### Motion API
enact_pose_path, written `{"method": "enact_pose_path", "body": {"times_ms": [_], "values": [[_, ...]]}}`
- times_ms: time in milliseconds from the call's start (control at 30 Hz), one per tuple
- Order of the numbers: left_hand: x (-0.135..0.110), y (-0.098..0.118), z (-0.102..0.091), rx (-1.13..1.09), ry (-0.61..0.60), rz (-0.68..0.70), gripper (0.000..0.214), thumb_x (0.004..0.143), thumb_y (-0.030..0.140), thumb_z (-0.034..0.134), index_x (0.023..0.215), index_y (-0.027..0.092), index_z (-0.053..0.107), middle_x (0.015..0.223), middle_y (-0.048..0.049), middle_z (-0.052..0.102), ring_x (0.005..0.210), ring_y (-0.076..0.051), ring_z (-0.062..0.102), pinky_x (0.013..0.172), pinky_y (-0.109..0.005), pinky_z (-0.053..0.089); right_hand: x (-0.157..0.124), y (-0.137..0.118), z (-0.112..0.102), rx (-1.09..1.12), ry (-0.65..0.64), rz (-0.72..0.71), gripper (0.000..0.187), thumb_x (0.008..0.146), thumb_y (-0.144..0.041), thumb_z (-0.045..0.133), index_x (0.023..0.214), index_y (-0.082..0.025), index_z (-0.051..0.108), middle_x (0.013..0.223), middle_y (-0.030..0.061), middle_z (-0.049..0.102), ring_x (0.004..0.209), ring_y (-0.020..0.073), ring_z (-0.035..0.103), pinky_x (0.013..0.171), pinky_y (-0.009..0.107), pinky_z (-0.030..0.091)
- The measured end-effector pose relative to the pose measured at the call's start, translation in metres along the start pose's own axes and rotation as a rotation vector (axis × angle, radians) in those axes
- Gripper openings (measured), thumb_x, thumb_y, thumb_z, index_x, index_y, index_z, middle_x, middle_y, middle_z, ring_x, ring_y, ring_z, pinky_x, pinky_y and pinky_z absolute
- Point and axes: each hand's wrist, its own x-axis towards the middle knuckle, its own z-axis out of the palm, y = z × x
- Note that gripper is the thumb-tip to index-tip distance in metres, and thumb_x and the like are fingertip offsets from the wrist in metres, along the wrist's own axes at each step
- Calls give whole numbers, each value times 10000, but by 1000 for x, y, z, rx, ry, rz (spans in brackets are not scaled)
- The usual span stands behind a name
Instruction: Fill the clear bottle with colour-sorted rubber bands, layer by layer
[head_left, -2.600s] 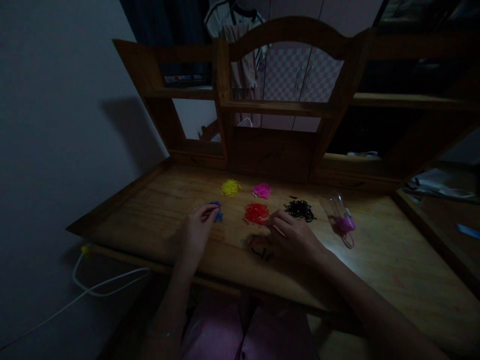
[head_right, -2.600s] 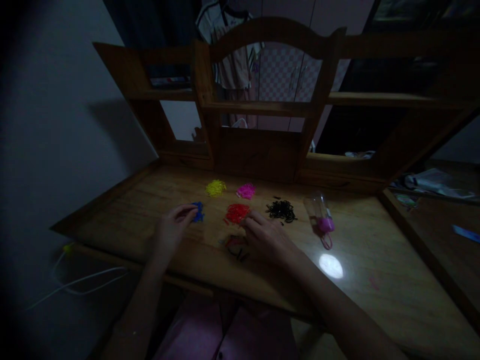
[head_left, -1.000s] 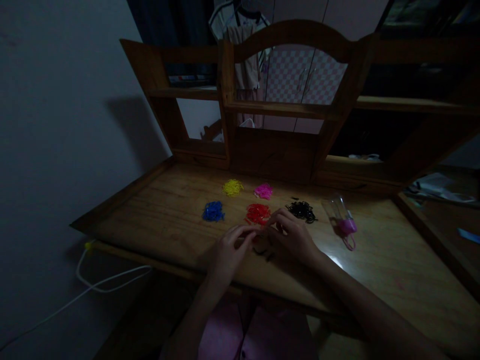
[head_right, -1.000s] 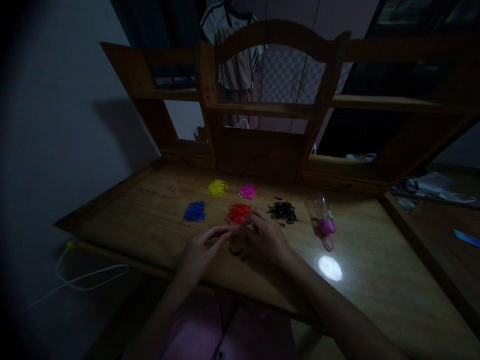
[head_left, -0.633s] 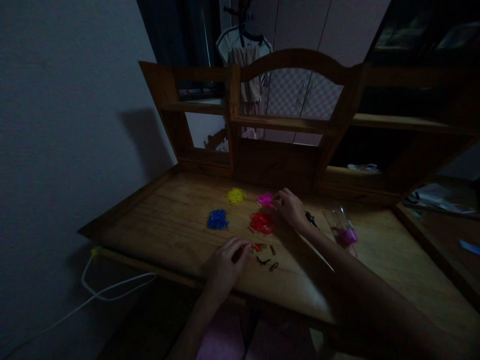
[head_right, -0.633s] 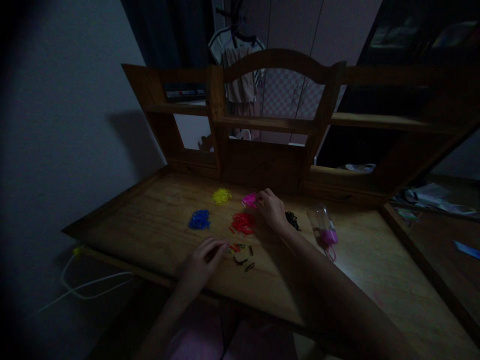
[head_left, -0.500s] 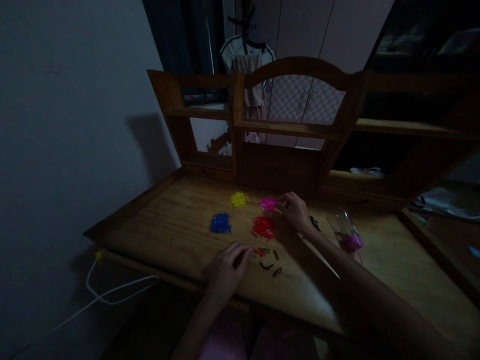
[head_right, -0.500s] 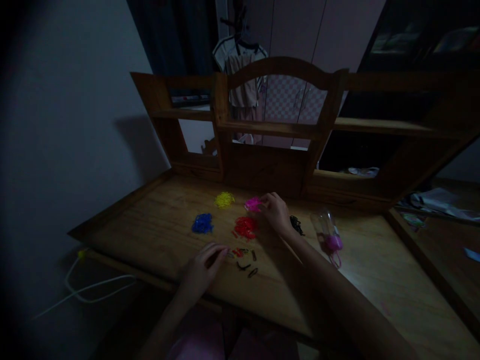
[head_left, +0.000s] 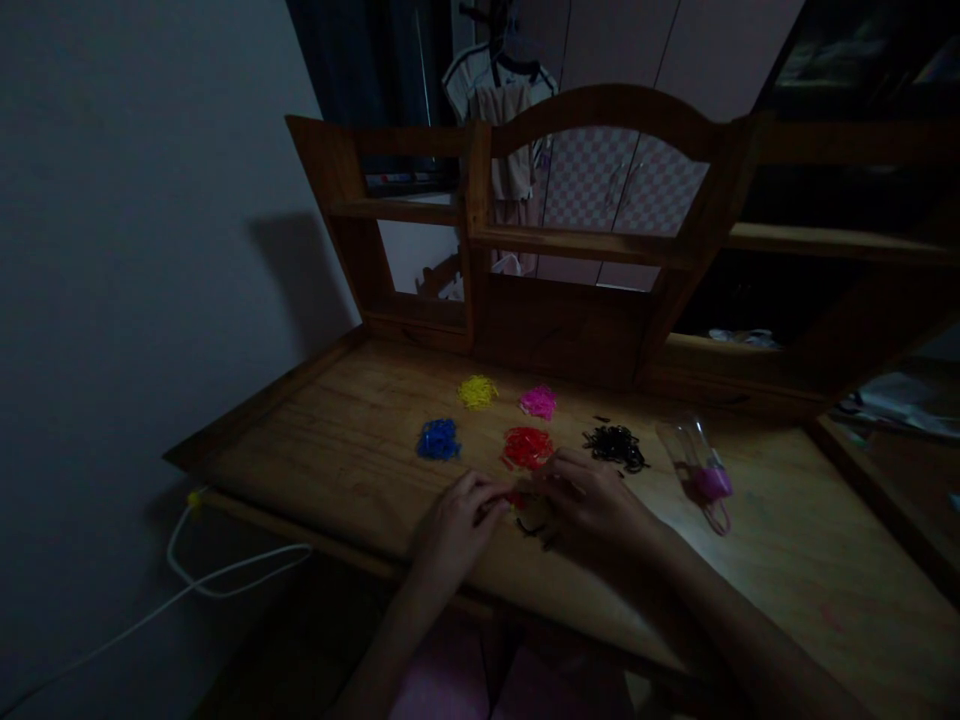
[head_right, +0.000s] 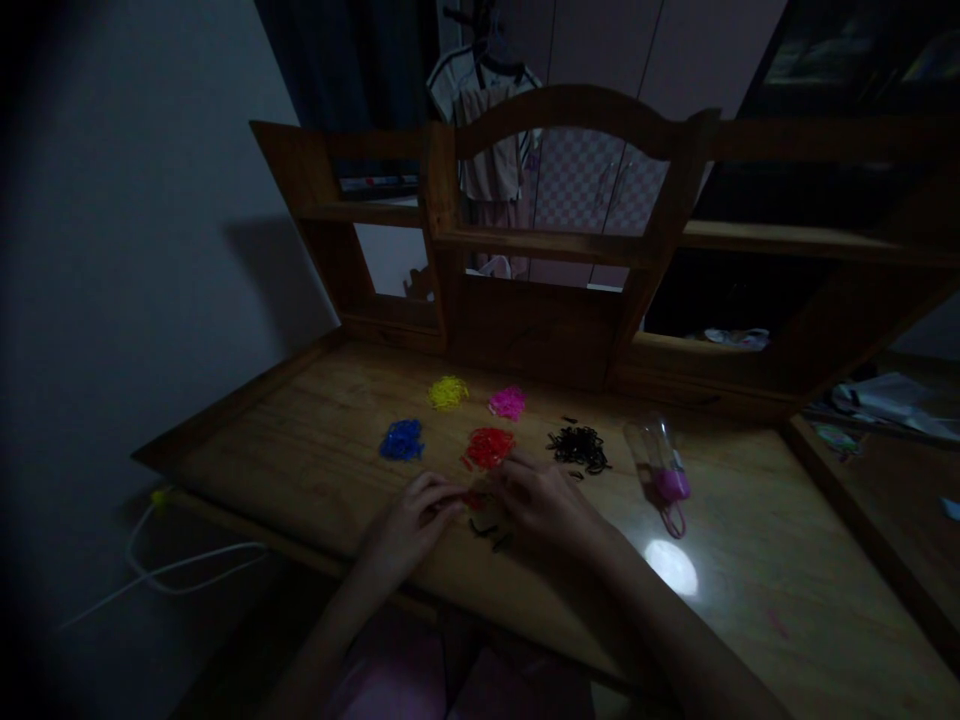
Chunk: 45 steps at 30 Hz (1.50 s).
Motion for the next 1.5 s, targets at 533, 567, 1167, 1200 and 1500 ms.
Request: {"method": "enact_pose_path", "body": {"times_ms": [533,567,1167,1200,1500], "values": [[1,3,2,-10,4,-29,97,878,293,570,839,231,633,904,-20,656,867,-181,628,777,-277,487,-6,5,26,-71,-12,-119,159,922,-242,576,1038,-220,683,987,70,620,863,170,611,759,275,494],[1,4,1,-14,12,-36,104,884,301,560,849,232,631,907,-17,664,880,-183,632,778,-277,486,-6,6,27,-77,-5,-121,159,922,-229,573,1035,-219,685,988,69,622,863,169,611,757,275,495],[1,4,-2,-198,119,-55,223,898,354,548,974,238,723,985,-24,721,881,-174,659,765,-260,510,-4,5,32,-29,66,26,98,894,-200,603,929,-197,694,904,40,629,793,150,602,705,244,459],[1,4,-2,-189,123,-49,218,896,351,553,958,234,725,969,-26,719,865,-172,657,754,-260,508,-4,5,31,2,76,39,85,891,-197,606,916,-196,687,900,34,624,791,147,599,701,241,454],[8,9,8,-227,147,-51,141,857,298,618,890,222,733,933,-20,720,885,-170,661,812,-267,504,-3,4,27,157,131,79,80,878,-206,612,915,-199,683,895,25,605,766,139,577,673,239,428]]}}
